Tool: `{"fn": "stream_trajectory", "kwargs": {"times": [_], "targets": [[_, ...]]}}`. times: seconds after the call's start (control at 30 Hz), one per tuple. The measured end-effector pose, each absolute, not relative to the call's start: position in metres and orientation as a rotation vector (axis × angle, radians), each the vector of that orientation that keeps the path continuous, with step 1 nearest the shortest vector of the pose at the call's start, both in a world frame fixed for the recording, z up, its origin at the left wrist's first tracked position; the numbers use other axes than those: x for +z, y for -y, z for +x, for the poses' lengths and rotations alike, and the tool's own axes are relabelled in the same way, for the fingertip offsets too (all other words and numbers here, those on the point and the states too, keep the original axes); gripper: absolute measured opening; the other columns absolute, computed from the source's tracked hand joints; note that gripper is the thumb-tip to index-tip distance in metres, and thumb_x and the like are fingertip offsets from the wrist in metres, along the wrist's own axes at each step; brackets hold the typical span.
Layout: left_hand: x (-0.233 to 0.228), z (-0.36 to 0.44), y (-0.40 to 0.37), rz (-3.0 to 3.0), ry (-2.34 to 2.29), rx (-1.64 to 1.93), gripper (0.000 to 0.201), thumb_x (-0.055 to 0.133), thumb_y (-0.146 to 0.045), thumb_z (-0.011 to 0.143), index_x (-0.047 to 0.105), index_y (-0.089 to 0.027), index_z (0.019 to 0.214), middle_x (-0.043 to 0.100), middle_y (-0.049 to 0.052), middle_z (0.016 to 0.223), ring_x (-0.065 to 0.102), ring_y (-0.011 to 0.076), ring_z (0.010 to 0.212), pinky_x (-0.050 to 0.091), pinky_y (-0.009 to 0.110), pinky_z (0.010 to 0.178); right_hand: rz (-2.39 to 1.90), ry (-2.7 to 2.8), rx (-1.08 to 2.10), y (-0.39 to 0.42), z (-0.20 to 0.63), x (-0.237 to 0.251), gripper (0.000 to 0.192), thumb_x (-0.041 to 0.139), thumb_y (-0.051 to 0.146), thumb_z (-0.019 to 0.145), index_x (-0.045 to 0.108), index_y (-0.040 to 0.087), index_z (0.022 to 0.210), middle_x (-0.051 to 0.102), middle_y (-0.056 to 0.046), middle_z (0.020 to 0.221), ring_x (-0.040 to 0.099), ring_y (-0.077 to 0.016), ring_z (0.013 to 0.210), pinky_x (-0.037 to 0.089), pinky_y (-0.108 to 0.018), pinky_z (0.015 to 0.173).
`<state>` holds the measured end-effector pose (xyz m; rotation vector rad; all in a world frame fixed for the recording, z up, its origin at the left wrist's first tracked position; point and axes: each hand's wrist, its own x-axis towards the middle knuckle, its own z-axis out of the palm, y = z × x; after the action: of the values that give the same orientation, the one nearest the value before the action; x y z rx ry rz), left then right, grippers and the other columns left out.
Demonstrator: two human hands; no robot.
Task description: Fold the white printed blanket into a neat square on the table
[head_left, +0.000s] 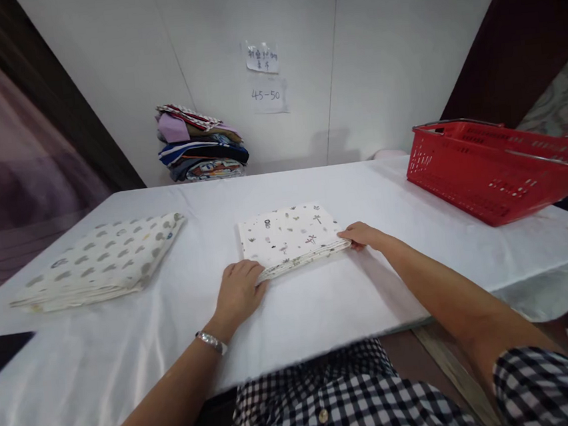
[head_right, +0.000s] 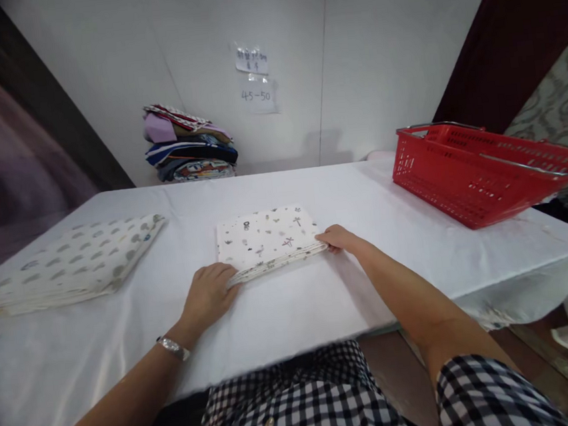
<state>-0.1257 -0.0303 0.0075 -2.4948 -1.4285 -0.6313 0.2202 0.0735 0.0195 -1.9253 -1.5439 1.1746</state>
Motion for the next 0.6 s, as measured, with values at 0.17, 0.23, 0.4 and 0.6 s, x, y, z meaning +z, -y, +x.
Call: {"fn": "stream_trajectory", "kwargs": {"times": [0.17,0.23,0.4,0.6], "targets": [[0.009,-0.145,0.027,-2.463,1.390,-0.494,0.017,0.046,-0.019,0.083,0.060,-0.020,0.092,0.065,0.007,0.098,0.057,0.0246,0.096,0.036,0.045,0.091,-1.858,1.634,1.200,-0.053,0.210,0.025,0.029,0.069,0.034,0.068,0.051,0.018,0.052,0.048,0.004,0.041,0.043,-0.0078,0.042,0.032,-0.020,0.042],[0.007,-0.154,0.026,-2.462,1.377,-0.501,0.018,0.047,-0.019,0.083,0.060,-0.020,0.094,0.066,0.008,0.099,0.057,0.0250,0.097,0.034,0.046,0.093,-1.846,1.665,1.174,-0.041,0.208,0.023,0.030,0.068,0.036,0.068,0.049,0.018,0.052,0.046,0.004,0.041,0.042,-0.0080,0.042,0.031,-0.021,0.043],[0.006,-0.159,0.026,-2.470,1.407,-0.572,0.018,0.050,-0.027,0.083,0.061,-0.019,0.094,0.066,0.008,0.098,0.057,0.0256,0.097,0.035,0.046,0.093,-1.811,1.667,0.938,-0.023,0.212,0.013,0.027,0.058,0.044,0.074,0.058,0.018,0.065,0.055,0.002,0.051,0.047,-0.0105,0.048,0.035,-0.023,0.049],[0.005,-0.159,0.022,-2.515,1.499,-0.719,0.025,0.046,-0.035,0.088,0.064,-0.021,0.096,0.066,0.006,0.097,0.059,0.0229,0.094,0.040,0.042,0.087,-1.506,1.741,0.711,0.000,0.218,0.005,0.023,0.054,0.040,0.078,0.065,0.021,0.084,0.064,-0.001,0.080,0.056,-0.0142,0.069,0.043,-0.027,0.066]]}}
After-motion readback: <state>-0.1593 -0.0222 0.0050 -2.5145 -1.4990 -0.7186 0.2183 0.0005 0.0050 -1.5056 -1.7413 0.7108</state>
